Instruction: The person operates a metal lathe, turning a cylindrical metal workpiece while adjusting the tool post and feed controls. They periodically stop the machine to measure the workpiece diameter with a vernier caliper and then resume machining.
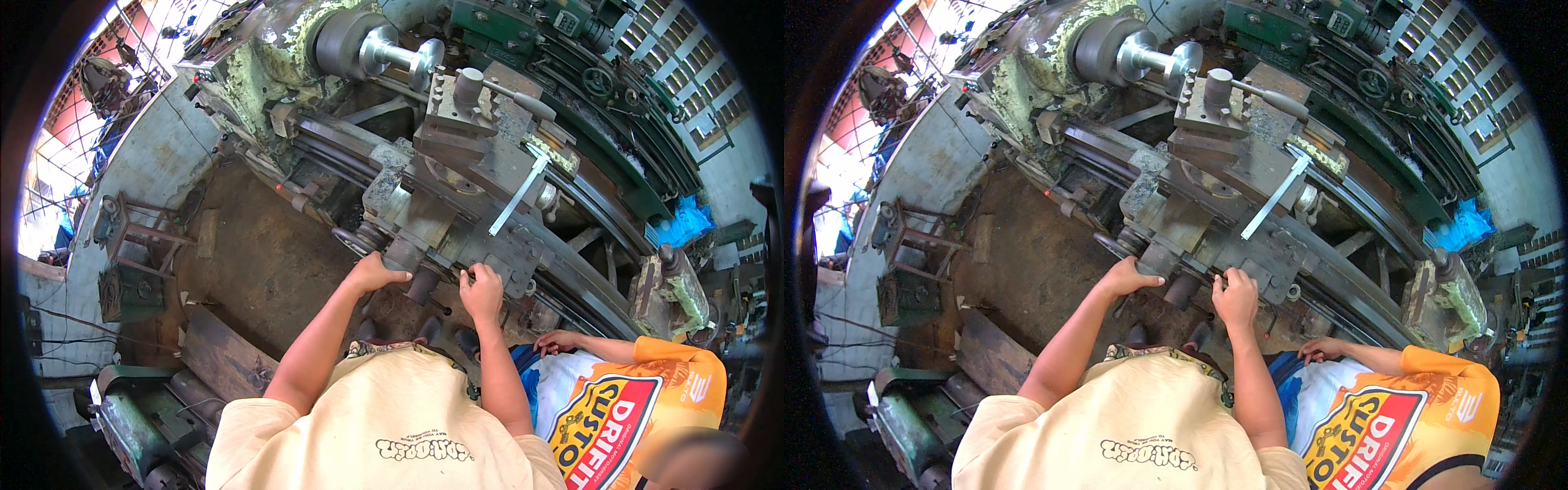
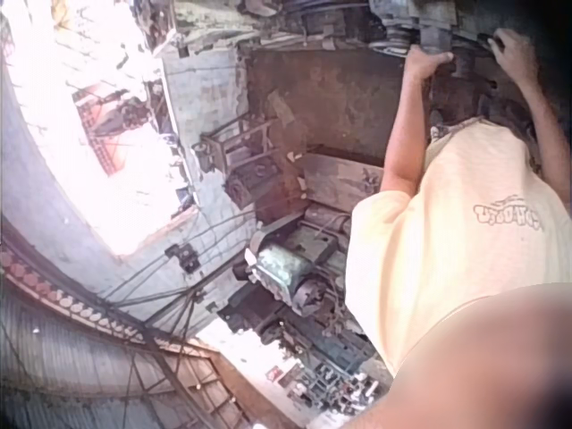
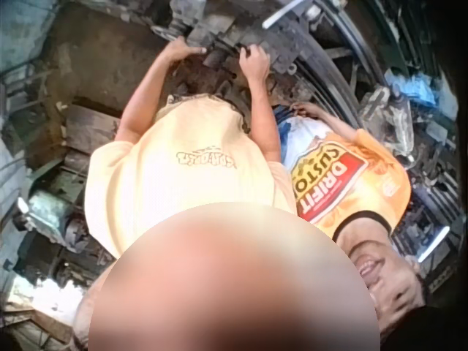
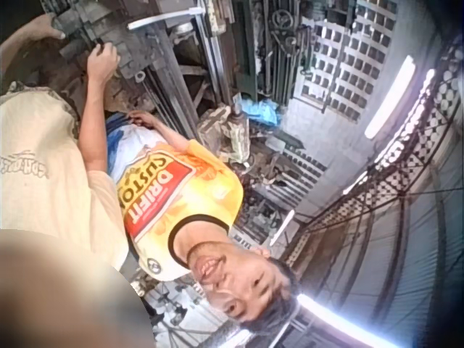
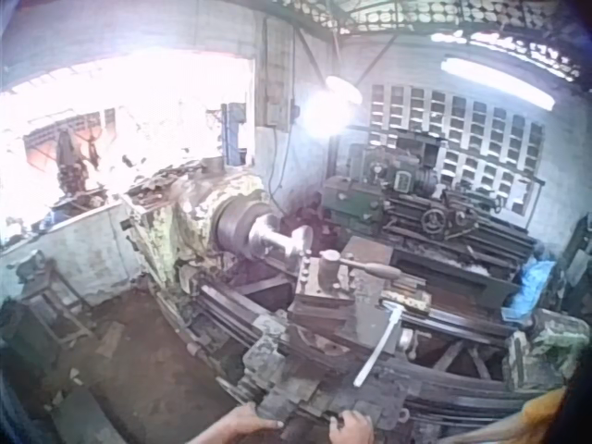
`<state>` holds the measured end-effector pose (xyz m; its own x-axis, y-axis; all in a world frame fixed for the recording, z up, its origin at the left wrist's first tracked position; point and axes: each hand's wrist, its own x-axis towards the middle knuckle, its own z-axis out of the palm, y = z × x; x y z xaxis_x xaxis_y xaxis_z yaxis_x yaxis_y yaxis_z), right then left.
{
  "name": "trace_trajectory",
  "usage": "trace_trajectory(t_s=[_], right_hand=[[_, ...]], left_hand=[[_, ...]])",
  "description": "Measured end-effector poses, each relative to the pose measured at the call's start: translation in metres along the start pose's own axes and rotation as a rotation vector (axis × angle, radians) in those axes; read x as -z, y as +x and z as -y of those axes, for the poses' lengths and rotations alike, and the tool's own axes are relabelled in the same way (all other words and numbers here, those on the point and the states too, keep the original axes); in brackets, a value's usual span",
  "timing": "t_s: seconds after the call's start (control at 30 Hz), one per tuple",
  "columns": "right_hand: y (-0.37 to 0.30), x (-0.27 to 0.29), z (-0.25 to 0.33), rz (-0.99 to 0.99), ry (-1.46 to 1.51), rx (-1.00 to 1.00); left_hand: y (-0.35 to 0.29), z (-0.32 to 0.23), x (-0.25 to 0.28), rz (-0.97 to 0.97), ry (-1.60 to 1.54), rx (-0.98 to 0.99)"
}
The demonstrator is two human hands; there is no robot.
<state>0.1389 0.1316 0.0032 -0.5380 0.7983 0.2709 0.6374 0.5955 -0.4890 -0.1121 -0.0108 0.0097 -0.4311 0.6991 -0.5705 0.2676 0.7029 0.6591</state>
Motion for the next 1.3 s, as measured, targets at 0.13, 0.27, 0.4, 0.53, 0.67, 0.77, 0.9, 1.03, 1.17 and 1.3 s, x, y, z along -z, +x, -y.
trace_trajectory(t_s=[0.13, 0.27, 0.4, 0.53, 0.67, 0.77, 0.9, 1.03, 1.17, 1.3], right_hand=[[0.0, 0.001, 0.0, 0.014, 0.009, -0.007], [-0.001, 0.002, 0.0, 0.001, -0.001, -0.008], [-0.001, 0.003, 0.0, 0.008, 0.001, -0.002], [0.006, 0.002, 0.003, 0.019, -0.002, -0.049], [0.007, -0.002, 0.008, -0.074, 0.008, -0.115], [-0.007, 0.003, -0.002, -0.105, 0.224, -0.196], [-0.009, 0.0, -0.01, -0.127, 0.184, -0.062], [-0.005, -0.002, -0.004, -0.153, 0.1, -0.036], [-0.006, -0.001, -0.001, -0.143, 0.135, -0.077], [-0.007, -0.002, -0.005, -0.162, 0.133, -0.081]], left_hand=[[0.015, 0.019, 0.005, 0.249, -0.354, 0.029], [0.028, 0.042, 0.001, 0.317, -0.533, 0.128], [0.034, 0.056, -0.004, 0.389, -0.677, 0.12], [0.028, 0.053, -0.006, 0.352, -0.67, 0.065], [0.022, 0.041, -0.004, 0.244, -0.532, 0.013], [0.024, 0.042, -0.01, 0.2, -0.475, 0.032], [0.027, 0.043, -0.018, 0.154, -0.432, -0.012], [0.015, 0.03, -0.016, 0.004, -0.273, 0.004], [-0.005, 0.011, -0.009, -0.071, -0.148, 0.023], [-0.014, -0.004, -0.007, -0.108, -0.056, 0.043]])
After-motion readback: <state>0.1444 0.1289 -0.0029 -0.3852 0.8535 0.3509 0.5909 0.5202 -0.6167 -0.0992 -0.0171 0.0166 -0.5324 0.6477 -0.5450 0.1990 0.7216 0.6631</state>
